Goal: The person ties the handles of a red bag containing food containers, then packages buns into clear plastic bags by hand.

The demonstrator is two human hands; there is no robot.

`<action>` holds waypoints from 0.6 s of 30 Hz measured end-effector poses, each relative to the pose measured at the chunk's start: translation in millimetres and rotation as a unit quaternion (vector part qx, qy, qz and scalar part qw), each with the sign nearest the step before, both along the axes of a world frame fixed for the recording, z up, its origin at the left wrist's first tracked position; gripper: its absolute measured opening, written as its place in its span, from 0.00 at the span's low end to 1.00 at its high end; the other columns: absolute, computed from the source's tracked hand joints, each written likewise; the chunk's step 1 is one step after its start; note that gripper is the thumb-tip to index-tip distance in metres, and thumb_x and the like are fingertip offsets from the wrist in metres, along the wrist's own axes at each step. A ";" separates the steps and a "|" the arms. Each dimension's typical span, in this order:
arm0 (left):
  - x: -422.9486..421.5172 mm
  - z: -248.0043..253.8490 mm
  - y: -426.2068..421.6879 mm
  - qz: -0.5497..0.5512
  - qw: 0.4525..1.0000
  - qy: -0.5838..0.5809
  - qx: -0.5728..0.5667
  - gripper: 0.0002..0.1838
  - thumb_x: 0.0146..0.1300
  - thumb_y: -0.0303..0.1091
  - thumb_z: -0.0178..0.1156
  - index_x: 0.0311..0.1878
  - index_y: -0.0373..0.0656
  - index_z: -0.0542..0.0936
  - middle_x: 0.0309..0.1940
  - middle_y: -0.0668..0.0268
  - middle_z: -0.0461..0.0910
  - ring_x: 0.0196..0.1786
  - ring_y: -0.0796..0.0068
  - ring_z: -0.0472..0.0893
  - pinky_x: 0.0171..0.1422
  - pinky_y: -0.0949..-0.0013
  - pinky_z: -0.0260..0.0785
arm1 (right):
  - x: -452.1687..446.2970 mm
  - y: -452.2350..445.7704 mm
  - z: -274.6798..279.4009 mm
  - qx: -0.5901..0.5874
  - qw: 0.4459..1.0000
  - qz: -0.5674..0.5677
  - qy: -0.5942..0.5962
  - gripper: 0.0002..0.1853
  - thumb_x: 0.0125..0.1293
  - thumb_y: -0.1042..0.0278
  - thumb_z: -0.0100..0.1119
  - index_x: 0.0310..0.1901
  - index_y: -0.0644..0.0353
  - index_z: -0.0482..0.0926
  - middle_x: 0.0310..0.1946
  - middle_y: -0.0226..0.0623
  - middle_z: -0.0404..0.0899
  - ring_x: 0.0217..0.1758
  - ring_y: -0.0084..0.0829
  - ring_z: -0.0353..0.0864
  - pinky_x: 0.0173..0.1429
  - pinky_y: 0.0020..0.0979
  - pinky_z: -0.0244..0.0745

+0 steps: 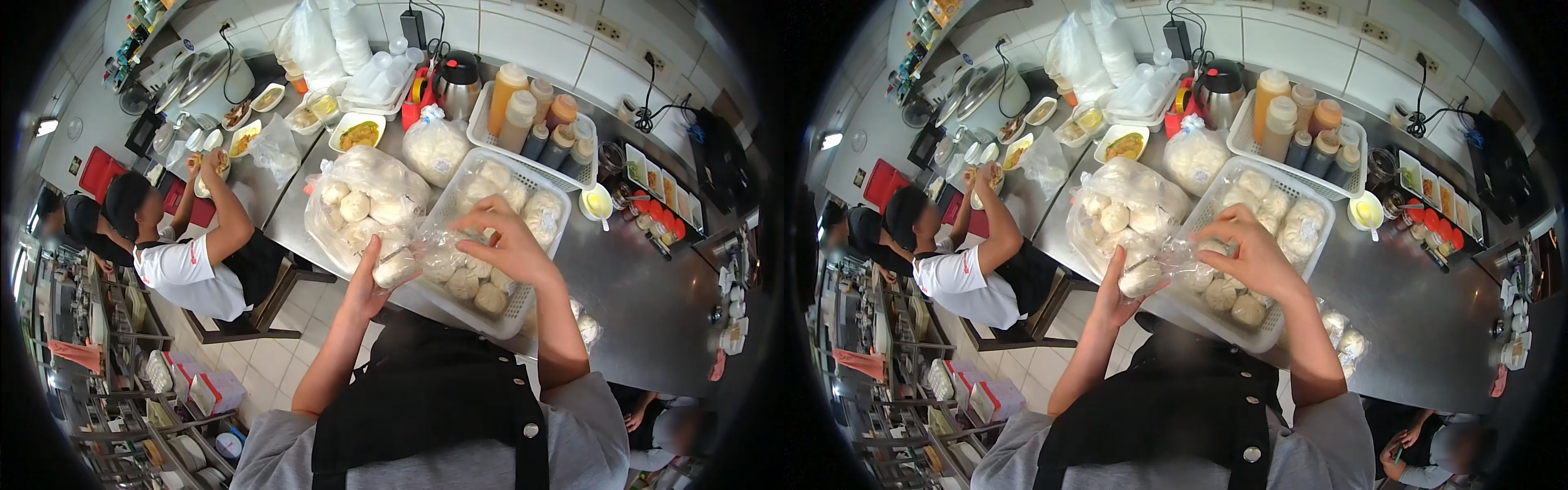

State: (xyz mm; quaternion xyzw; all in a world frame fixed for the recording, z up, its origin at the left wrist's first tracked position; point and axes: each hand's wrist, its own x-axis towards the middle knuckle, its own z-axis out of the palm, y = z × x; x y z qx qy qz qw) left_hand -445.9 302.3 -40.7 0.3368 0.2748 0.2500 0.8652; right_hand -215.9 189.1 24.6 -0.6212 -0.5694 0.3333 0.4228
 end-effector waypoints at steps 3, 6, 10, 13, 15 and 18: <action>-6.3 -9.2 2.3 -0.045 0.998 -0.039 -0.033 0.35 0.76 0.57 0.40 0.73 0.38 0.59 0.63 0.51 0.74 0.65 0.55 0.75 0.67 0.50 0.69 | -3.2 -0.3 -2.9 -0.014 0.998 -0.066 -0.004 0.20 0.62 0.66 0.69 0.54 0.57 0.78 0.38 0.33 0.82 0.41 0.25 0.79 0.48 0.27 0.74; -6.3 -13.4 0.9 -0.060 0.998 -0.033 -0.010 0.36 0.74 0.57 0.45 0.73 0.37 0.59 0.63 0.51 0.74 0.65 0.55 0.75 0.65 0.52 0.71 | 2.0 3.3 -18.1 -0.069 0.984 -0.054 0.155 0.20 0.60 0.69 0.70 0.52 0.58 0.76 0.37 0.31 0.80 0.41 0.24 0.79 0.47 0.27 0.74; -7.5 -20.0 -0.4 -0.087 0.995 -0.036 0.040 0.39 0.74 0.58 0.44 0.75 0.37 0.54 0.68 0.47 0.67 0.68 0.50 0.71 0.70 0.48 0.66 | 10.2 2.9 -26.9 -0.048 0.979 -0.058 0.190 0.18 0.59 0.72 0.70 0.48 0.62 0.75 0.36 0.33 0.80 0.37 0.23 0.78 0.44 0.27 0.74; -5.7 -18.1 -5.1 -0.066 0.996 -0.045 0.025 0.40 0.71 0.57 0.52 0.72 0.33 0.59 0.63 0.51 0.74 0.65 0.56 0.75 0.67 0.52 0.70 | 14.5 3.0 -41.6 0.027 0.979 -0.160 0.122 0.13 0.59 0.76 0.68 0.44 0.62 0.76 0.31 0.29 0.77 0.35 0.22 0.78 0.40 0.25 0.73; -1.4 -22.8 -6.7 -0.052 0.997 -0.054 0.008 0.39 0.72 0.56 0.49 0.73 0.34 0.58 0.65 0.51 0.72 0.65 0.57 0.75 0.69 0.51 0.68 | 6.0 1.4 -40.8 0.050 0.980 -0.186 0.045 0.10 0.59 0.78 0.67 0.41 0.63 0.78 0.29 0.28 0.75 0.33 0.21 0.77 0.39 0.24 0.73; 3.5 -20.7 -5.6 -0.035 0.995 -0.079 -0.045 0.36 0.74 0.55 0.46 0.73 0.35 0.57 0.67 0.52 0.70 0.67 0.56 0.73 0.70 0.50 0.66 | 4.4 -8.7 -15.7 0.058 0.978 -0.194 -0.042 0.04 0.59 0.78 0.67 0.35 0.65 0.81 0.29 0.27 0.76 0.33 0.19 0.76 0.38 0.24 0.73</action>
